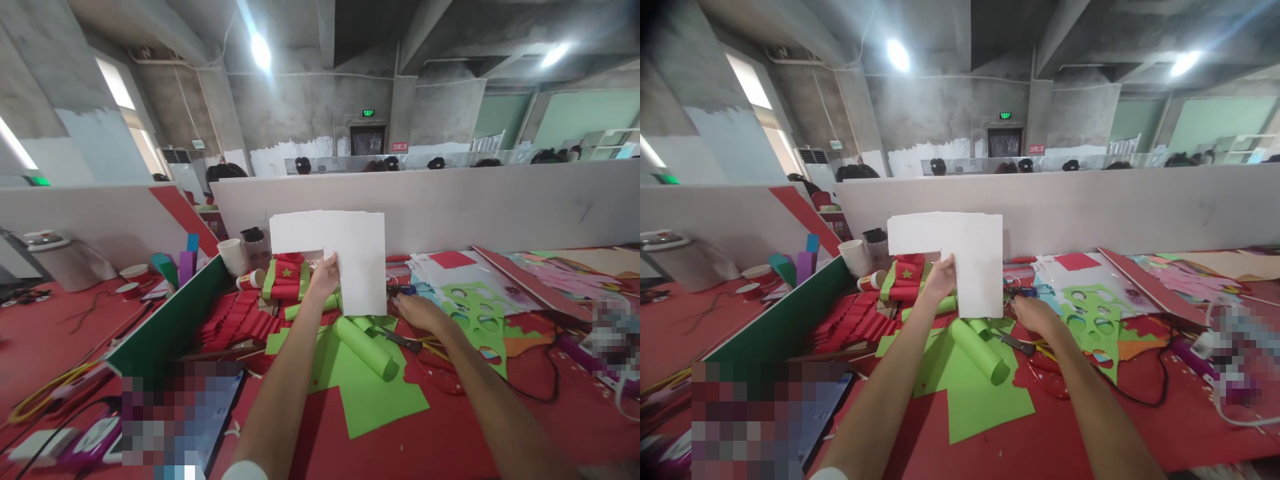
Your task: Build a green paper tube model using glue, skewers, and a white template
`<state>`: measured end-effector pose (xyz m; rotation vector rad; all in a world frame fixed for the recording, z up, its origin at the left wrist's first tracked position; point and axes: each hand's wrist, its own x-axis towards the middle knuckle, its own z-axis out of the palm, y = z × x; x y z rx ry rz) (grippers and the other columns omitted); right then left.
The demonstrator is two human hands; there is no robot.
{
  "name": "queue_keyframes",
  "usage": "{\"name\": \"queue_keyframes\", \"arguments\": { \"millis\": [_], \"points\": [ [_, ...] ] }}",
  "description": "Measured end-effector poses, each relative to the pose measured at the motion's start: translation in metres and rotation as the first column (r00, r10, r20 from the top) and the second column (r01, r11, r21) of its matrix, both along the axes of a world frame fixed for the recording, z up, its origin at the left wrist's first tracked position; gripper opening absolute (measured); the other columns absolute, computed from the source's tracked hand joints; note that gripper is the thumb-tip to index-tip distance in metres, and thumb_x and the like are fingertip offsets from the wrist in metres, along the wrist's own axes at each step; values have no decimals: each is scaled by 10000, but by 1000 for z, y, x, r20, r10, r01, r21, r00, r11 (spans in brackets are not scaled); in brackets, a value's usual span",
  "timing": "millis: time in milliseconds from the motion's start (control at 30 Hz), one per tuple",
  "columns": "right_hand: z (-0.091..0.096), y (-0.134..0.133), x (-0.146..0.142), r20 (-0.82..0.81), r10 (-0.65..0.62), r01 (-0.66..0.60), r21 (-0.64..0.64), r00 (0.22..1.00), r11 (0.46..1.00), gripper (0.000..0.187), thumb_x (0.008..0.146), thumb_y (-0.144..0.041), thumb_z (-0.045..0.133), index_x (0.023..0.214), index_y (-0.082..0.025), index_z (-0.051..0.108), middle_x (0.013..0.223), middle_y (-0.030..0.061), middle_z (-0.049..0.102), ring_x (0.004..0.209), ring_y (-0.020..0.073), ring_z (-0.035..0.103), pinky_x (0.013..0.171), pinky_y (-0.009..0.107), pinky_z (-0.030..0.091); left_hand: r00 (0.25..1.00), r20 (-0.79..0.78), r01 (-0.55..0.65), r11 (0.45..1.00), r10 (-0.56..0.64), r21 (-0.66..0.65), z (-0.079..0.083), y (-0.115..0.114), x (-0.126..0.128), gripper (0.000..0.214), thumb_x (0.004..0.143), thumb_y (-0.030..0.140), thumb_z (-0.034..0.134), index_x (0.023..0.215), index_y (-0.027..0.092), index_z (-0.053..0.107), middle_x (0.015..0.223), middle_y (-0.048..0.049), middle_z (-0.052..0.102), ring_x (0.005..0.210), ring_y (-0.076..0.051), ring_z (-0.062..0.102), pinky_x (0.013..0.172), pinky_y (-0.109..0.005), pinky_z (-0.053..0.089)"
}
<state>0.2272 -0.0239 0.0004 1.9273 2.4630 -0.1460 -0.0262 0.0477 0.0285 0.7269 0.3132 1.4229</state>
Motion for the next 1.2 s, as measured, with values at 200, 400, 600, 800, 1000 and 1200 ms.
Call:
{"name": "queue_keyframes", "arguments": {
  "millis": [200, 400, 600, 800, 1000, 1200],
  "points": [
    [0, 4, 7, -31, 38, -38, -12, 999, 999, 373, 997, -407, 336, 1162, -208, 606, 1115, 133, 695, 955, 279, 657, 718, 308, 390, 1000, -19, -8, 1000, 8, 21, 0, 0, 0, 77, 815, 123, 672, 871, 171, 651, 805, -12, 740, 839, -166, 708, 875, -292, 522],
    [-6, 11, 24, -77, 18, -26, -105, 997, 994, 377, 871, -491, 558, 1049, -166, 627, 991, 123, 699, 851, 252, 645, 680, 285, 411, 1000, -24, -1, 1000, 1, 5, 1, 1, 4, 120, 805, 101, 675, 903, 158, 637, 785, -13, 734, 787, -162, 702, 863, -291, 520],
    [20, -2, 40, -144, 2, -24, -154, 990, 988, 368, 813, -539, 575, 712, -185, 583, 649, 41, 611, 599, 185, 537, 561, 283, 355, 1000, -19, 14, 1000, -14, 5, -3, 4, 4, 151, 806, 128, 698, 941, 154, 635, 822, -26, 733, 806, -169, 701, 835, -291, 529],
    [71, -40, -48, -500, 364, -426, -10, 786, 905, 390, 937, -473, 439, 822, -165, 647, 708, 25, 606, 649, 152, 520, 601, 259, 361, 1000, -24, 9, 1000, -9, 3, -8, 7, 5, 135, 788, 133, 727, 889, 152, 638, 723, 16, 695, 653, -109, 659, 764, -242, 514],
    [83, -53, -193, -495, 776, -862, 99, 390, 497, 240, 993, -352, 424, 914, -184, 576, 888, 24, 661, 753, 142, 570, 675, 250, 387, 999, -10, -31, 999, 31, 35, -9, 7, 7, 96, 816, 130, 692, 887, 171, 641, 745, 14, 702, 673, -116, 663, 745, -239, 514],
    [55, -56, -301, -513, 845, -986, -134, 152, 96, 150, 914, -327, 603, 851, -203, 546, 920, 5, 660, 835, 138, 616, 721, 206, 433, 998, -25, -52, 998, 52, -28, -4, 3, 10, 115, 794, 112, 711, 818, 166, 612, 717, 26, 691, 619, -90, 636, 676, -198, 494]
  ]
}}
